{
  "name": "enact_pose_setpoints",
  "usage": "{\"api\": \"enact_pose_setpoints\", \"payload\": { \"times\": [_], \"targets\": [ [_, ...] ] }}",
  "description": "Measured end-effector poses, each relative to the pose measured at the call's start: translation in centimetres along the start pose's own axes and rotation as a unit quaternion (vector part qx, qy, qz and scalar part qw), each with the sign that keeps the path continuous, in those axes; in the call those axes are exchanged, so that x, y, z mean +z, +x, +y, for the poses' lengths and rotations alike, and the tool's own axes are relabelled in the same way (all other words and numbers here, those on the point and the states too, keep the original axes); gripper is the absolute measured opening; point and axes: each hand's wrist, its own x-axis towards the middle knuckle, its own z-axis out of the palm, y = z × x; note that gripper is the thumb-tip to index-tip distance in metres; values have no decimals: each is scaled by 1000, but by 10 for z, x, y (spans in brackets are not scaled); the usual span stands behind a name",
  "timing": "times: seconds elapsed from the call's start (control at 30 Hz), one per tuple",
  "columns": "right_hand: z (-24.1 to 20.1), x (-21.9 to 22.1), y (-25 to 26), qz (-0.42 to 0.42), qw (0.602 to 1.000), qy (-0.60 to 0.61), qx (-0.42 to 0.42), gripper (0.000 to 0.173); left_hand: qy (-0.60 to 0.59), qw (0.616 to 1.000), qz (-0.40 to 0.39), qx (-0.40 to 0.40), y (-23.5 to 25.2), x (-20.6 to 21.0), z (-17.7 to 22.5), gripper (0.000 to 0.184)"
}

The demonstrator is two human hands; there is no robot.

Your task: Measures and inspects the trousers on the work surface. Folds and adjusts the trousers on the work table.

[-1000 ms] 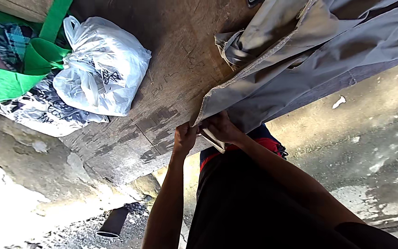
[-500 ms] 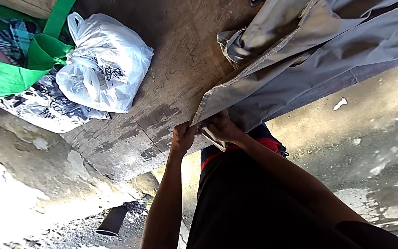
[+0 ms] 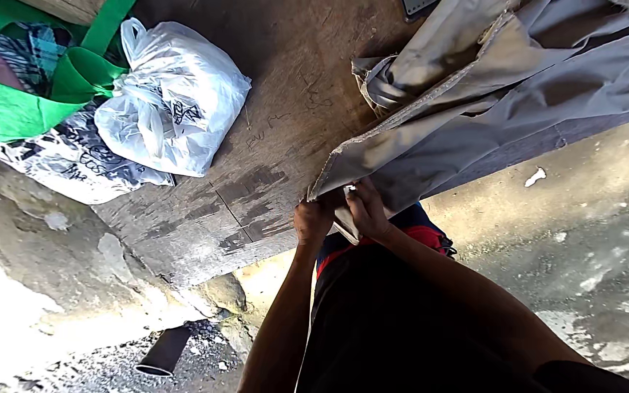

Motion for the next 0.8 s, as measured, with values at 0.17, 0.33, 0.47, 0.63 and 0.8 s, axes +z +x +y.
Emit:
{"api": "enact_pose_setpoints", "payload": {
  "times": [0.17, 0.33, 0.47, 0.63, 0.8],
  "targets": [
    [11, 10, 4, -88, 995, 30, 22, 26, -41, 993, -109, 27, 16, -10, -19, 32],
    [14, 12, 4, -162, 985, -60, 17, 20, -158, 980, -113, 30, 20, -12, -39, 20],
    [12, 13, 6, -188, 978, -83, 29, 20, -185, 975, -118, 37, 18, -12, -42, 20],
    [12, 13, 9, -222, 971, -82, 33, 20, -231, 965, -123, 30, 19, -14, -45, 20],
    [12, 12, 10, -224, 972, -67, 28, 22, -292, 945, -143, 27, 22, -19, -56, 20]
  ]
}}
